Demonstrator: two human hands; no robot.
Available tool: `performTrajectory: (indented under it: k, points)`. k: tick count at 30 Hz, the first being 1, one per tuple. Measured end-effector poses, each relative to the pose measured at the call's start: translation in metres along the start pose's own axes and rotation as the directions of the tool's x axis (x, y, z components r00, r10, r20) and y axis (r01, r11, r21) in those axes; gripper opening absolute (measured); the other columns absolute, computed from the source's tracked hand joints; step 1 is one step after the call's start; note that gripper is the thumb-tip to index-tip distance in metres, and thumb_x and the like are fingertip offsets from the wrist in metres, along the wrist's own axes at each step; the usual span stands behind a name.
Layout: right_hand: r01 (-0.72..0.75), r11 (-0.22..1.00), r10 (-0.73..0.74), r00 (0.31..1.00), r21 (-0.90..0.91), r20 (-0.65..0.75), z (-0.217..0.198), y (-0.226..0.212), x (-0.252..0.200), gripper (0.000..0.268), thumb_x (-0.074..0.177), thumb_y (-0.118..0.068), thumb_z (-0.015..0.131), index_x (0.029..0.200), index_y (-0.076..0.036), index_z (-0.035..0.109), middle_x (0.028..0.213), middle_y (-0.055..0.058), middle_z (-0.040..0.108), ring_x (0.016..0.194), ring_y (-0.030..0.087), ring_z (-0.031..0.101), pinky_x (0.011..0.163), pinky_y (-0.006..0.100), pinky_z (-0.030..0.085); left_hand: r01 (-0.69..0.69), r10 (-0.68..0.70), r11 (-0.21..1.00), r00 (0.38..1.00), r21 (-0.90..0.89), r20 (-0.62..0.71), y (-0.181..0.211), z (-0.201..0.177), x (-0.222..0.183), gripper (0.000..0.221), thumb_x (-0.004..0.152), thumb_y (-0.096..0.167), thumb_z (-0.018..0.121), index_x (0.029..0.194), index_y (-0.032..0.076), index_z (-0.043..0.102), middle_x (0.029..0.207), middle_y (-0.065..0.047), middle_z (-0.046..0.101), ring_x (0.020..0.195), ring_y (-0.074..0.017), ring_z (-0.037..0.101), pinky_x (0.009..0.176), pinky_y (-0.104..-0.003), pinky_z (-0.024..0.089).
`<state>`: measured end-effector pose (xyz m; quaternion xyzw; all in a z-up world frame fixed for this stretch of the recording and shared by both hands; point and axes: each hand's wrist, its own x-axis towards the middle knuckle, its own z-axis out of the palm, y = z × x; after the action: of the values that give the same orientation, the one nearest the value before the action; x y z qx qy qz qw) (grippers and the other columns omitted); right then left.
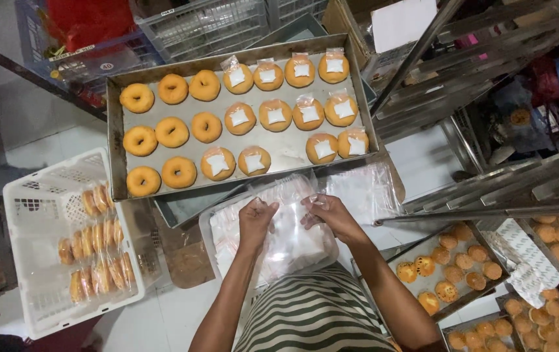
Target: The person packages donuts by placing them into individual plastic bags and then into a larger bag.
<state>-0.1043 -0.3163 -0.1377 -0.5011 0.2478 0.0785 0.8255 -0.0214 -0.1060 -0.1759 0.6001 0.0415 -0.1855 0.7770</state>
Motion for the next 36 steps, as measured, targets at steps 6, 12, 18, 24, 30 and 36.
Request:
performTrajectory:
  k: [6, 12, 18, 24, 30, 36]
  points:
    - [0.072, 0.997, -0.072, 0.997, 0.030, -0.010, -0.006, 0.005, 0.001, 0.032, 0.095, -0.007, 0.066, 0.122, 0.008, 0.062, 0.073, 0.024, 0.069, 0.066, 0.034, 0.077, 0.064, 0.044, 0.066, -0.048, 0.078, 0.980, 0.986, 0.195, -0.147, 0.051, 0.025, -0.020, 0.031, 0.083, 0.013, 0.087, 0.081, 0.005, 0.057, 0.061, 0.001, 0.055, 0.044, -0.0051, 0.054, 0.038, -0.018, 0.042]
    - [0.110, 0.994, -0.110, 0.993, 0.009, -0.042, -0.005, 0.000, -0.001, 0.040, 0.095, -0.007, 0.065, 0.132, 0.006, 0.057, 0.074, 0.028, 0.070, 0.062, 0.033, 0.076, 0.062, 0.042, 0.066, -0.089, 0.124, 0.965, 0.984, 0.246, -0.130, 0.074, 0.032, -0.037, 0.038, 0.096, 0.013, 0.070, 0.120, 0.009, 0.041, 0.062, -0.006, 0.058, 0.042, -0.0111, 0.055, 0.040, -0.022, 0.052]
    - [0.138, 0.986, -0.137, 0.990, 0.090, -0.010, -0.021, 0.009, 0.013, 0.062, 0.095, -0.004, 0.063, 0.152, -0.006, 0.038, 0.071, 0.026, 0.070, 0.061, 0.031, 0.076, 0.061, 0.040, 0.066, -0.332, 0.295, 0.889, 0.942, 0.317, 0.160, 0.063, 0.010, -0.034, 0.043, 0.094, -0.008, 0.042, 0.126, 0.004, 0.069, 0.117, -0.017, 0.075, 0.100, -0.0213, 0.072, 0.092, -0.040, 0.056]
    - [0.138, 0.976, -0.142, 0.990, 0.171, 0.011, -0.029, -0.005, 0.012, 0.067, 0.096, 0.000, 0.053, 0.158, -0.007, 0.027, 0.073, 0.024, 0.070, 0.061, 0.028, 0.075, 0.062, 0.039, 0.066, -0.590, 0.526, 0.311, 0.760, 0.746, 0.382, 0.081, -0.002, -0.038, 0.031, 0.089, 0.002, 0.072, 0.115, 0.019, 0.079, 0.110, -0.005, 0.078, 0.101, -0.0253, 0.073, 0.091, -0.039, 0.059]
    - [0.296, 0.893, -0.353, 0.928, 0.339, 0.120, 0.023, -0.068, -0.021, 0.064, 0.110, -0.038, 0.035, 0.161, -0.027, 0.000, 0.130, 0.031, 0.063, 0.114, 0.039, 0.069, 0.094, 0.048, 0.057, -0.435, 0.278, 0.729, 0.894, 0.530, 0.351, 0.115, 0.013, -0.042, 0.022, 0.101, 0.013, 0.058, 0.098, 0.012, 0.080, 0.095, -0.009, 0.078, 0.092, -0.0288, 0.074, 0.089, -0.041, 0.055]
    - [0.569, 0.436, -0.671, 0.722, -0.697, 0.169, 0.031, -0.032, -0.008, 0.027, 0.082, -0.020, 0.082, 0.108, -0.022, 0.079, 0.106, -0.001, 0.071, 0.091, 0.017, 0.067, 0.079, 0.027, 0.055, -0.140, 0.054, 0.968, 0.927, 0.209, 0.370, 0.104, 0.029, -0.049, 0.037, 0.099, 0.003, 0.045, 0.121, -0.001, 0.075, 0.109, -0.019, 0.078, 0.104, -0.0198, 0.069, 0.099, -0.043, 0.053]
